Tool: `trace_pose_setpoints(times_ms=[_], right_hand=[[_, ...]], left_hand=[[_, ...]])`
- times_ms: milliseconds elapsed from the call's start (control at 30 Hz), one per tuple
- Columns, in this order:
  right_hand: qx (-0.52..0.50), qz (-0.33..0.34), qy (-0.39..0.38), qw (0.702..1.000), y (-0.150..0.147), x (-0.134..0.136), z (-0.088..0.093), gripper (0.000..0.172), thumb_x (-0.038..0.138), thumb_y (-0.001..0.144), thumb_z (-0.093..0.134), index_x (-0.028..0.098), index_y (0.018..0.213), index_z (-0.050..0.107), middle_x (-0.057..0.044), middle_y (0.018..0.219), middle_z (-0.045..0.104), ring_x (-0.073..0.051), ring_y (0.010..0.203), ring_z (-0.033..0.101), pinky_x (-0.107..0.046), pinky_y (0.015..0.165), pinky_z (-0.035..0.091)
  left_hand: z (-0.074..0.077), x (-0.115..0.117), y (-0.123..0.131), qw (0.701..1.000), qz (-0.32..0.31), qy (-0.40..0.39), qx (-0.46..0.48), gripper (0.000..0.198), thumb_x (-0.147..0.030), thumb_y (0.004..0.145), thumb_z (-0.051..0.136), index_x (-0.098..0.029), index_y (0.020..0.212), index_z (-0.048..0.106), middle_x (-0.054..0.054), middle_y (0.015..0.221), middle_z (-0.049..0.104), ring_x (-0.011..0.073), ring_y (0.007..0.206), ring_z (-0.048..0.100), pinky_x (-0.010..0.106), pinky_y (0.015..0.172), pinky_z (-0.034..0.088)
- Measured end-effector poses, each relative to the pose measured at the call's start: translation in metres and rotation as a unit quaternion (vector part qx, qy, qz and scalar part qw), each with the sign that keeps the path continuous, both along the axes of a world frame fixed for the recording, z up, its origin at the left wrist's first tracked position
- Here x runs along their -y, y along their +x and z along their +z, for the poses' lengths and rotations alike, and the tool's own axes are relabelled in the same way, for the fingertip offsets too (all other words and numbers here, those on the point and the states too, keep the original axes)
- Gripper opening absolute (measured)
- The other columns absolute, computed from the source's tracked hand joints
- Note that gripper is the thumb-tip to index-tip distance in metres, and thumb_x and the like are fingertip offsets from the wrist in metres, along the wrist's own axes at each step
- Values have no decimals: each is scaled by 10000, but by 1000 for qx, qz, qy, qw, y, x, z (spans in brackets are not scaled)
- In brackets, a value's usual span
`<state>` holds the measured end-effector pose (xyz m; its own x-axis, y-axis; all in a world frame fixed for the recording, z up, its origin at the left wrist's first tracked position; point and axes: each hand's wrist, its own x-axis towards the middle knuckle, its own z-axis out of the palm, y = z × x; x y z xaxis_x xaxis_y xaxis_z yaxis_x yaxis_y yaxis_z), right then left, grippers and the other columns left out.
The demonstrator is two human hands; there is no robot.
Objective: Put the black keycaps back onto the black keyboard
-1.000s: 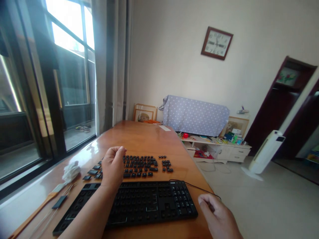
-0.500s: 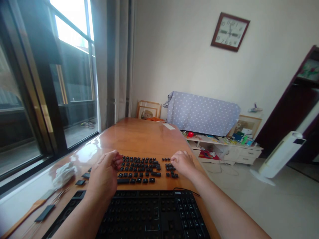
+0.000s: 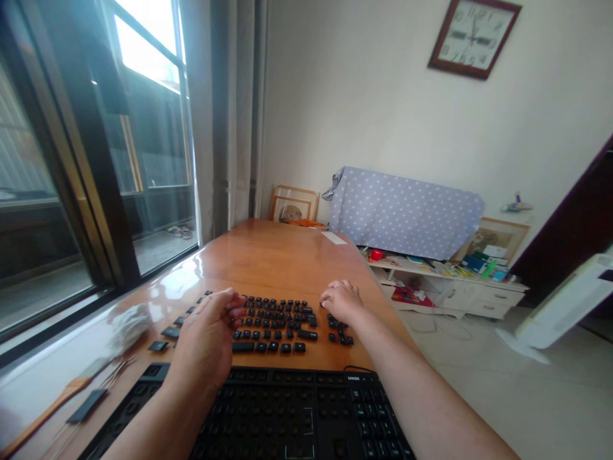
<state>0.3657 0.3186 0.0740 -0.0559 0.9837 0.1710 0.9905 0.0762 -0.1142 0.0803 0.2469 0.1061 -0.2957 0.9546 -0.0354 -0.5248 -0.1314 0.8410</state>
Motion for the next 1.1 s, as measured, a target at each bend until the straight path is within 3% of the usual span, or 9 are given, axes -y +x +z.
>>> trace_pose_setpoints(times_ms=[267, 533, 800, 967, 1100], right_hand=[[-6, -6, -13, 1000, -1, -7, -6, 183, 345, 903, 701, 203, 1013, 737, -66, 1312, 627, -269, 1278, 486, -502, 1094, 360], [-54, 21, 29, 998, 1, 3, -1, 91, 263, 853, 712, 261, 874, 800, -55, 1192, 677, -265, 1170, 536, -417, 1022, 383], [-124, 115, 49, 984, 0, 70, 20, 107, 291, 857, 708, 273, 901, 804, -56, 1104, 692, -239, 1090, 587, -381, 994, 439], [-223, 175, 37, 958, -11, 121, 28, 160, 352, 920, 671, 258, 968, 793, -49, 998, 690, -191, 952, 641, -318, 866, 503], [-269, 170, 76, 945, -21, 149, 29, 143, 329, 936, 665, 258, 986, 780, -46, 995, 680, -182, 932, 649, -309, 838, 507]], left_hand=[[-2, 4, 3, 1000, -14, -9, -7, 293, -424, 722, 752, -167, 806, 637, 4, 773, 672, 95, 680, 576, 225, 628, 387], [-1, 4, 4, 1000, -14, -4, -21, 286, -421, 739, 741, -164, 803, 636, 10, 780, 679, 95, 684, 575, 230, 639, 383], [1, 4, 4, 1000, -12, -1, -15, 274, -403, 719, 745, -163, 798, 639, 14, 778, 679, 101, 674, 586, 231, 630, 390], [1, 4, 6, 1000, -17, 1, -21, 273, -408, 712, 739, -164, 798, 652, 14, 767, 675, 101, 661, 582, 230, 614, 378], [-1, 3, 7, 999, -22, 1, -24, 263, -407, 716, 735, -169, 786, 648, 13, 760, 676, 102, 659, 580, 233, 615, 370]])
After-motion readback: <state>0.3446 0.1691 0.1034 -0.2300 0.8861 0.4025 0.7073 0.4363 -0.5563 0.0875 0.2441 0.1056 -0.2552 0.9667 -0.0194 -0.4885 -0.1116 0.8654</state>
